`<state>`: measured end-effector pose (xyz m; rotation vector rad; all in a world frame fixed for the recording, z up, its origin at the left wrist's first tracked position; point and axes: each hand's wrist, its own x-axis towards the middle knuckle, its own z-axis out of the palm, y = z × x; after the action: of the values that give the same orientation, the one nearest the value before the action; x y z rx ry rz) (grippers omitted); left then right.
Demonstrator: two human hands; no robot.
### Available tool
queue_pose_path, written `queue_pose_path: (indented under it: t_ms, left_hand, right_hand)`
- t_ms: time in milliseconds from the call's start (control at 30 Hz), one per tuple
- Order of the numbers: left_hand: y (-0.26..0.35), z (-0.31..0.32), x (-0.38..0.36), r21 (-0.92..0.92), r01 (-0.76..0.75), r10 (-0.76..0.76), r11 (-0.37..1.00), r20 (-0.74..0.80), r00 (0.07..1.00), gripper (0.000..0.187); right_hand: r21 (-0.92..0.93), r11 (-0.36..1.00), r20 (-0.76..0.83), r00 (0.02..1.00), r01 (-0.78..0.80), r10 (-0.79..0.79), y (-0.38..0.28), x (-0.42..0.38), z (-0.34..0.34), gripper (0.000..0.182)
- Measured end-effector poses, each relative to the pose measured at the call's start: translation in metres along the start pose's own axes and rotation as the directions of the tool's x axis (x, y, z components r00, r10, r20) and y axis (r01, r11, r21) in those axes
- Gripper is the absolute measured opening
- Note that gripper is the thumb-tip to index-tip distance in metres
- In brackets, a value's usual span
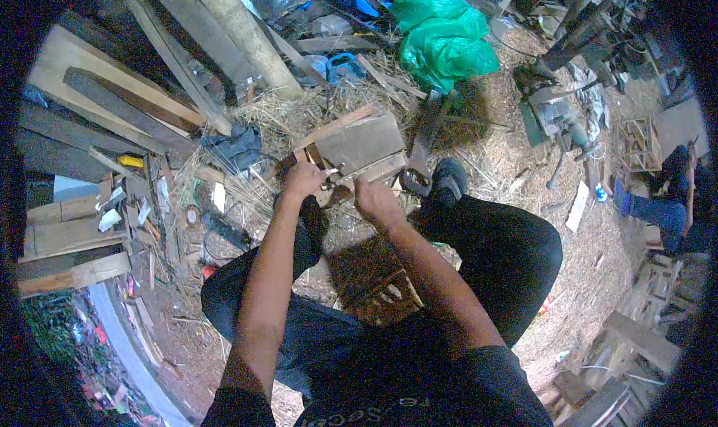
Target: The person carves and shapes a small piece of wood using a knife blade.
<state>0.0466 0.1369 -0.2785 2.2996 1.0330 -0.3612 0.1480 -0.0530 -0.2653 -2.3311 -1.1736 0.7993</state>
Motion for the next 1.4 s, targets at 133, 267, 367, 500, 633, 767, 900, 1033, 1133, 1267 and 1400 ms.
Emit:
queue_pose_path:
  t_ms: [133,267,367,500,633,767,900,1033,1133,1267,1400]
  left_hand:
    - [-0.006,0.008,0.012,-0.047,0.090,-0.086,0.995,0.073,0.994,0.038]
    - [-0.008,0.011,0.020,-0.013,0.086,-0.085,0.996,0.088,0.992,0.036]
    - [0.002,0.005,0.013,0.000,0.107,-0.107,0.994,0.064,0.992,0.035]
    - [0.012,-0.003,0.007,-0.037,0.157,-0.154,0.987,0.079,0.985,0.035]
    - [0.017,-0.009,0.001,-0.040,0.136,-0.132,0.990,0.081,0.988,0.035]
    - [0.017,-0.008,0.007,-0.013,0.134,-0.132,0.991,0.088,0.987,0.033]
    - [0.010,-0.003,0.011,-0.007,0.112,-0.111,0.994,0.069,0.991,0.029]
    - [0.017,-0.007,0.007,0.007,0.067,-0.068,0.998,0.049,0.996,0.026]
    - [0.017,-0.014,0.002,-0.052,0.074,-0.072,0.996,0.053,0.996,0.027]
    - [0.024,-0.010,-0.004,-0.050,0.108,-0.106,0.993,0.041,0.994,0.030]
    - [0.027,-0.017,0.000,-0.026,0.221,-0.219,0.975,0.076,0.973,0.028]
  right_hand:
    - [-0.002,0.996,-0.059,0.995,0.084,-0.084,0.009,0.007,0.009,0.025]
    - [0.007,0.994,-0.030,0.994,0.108,-0.108,0.008,0.006,0.012,0.029]
    - [-0.016,0.998,-0.021,0.998,0.058,-0.059,0.001,0.006,0.011,0.026]
    - [-0.004,1.000,-0.029,1.000,0.006,-0.006,-0.008,0.005,0.009,0.025]
    - [-0.004,1.000,-0.016,1.000,-0.026,0.026,-0.008,0.010,0.015,0.025]
    - [0.011,0.996,-0.103,0.991,0.083,-0.082,0.009,0.018,0.033,0.023]
    - [0.057,0.998,0.024,1.000,0.012,-0.014,0.004,0.026,0.023,0.022]
    - [0.018,0.993,0.110,0.987,0.114,-0.115,0.015,0.035,0.029,0.021]
    - [0.035,0.976,-0.018,0.976,0.216,-0.216,0.026,0.036,0.047,0.017]
    - [0.088,0.969,0.012,0.972,0.231,-0.233,0.020,0.033,0.031,0.017]
    - [0.091,0.991,-0.016,0.995,0.099,-0.098,0.009,0.026,0.020,0.026]
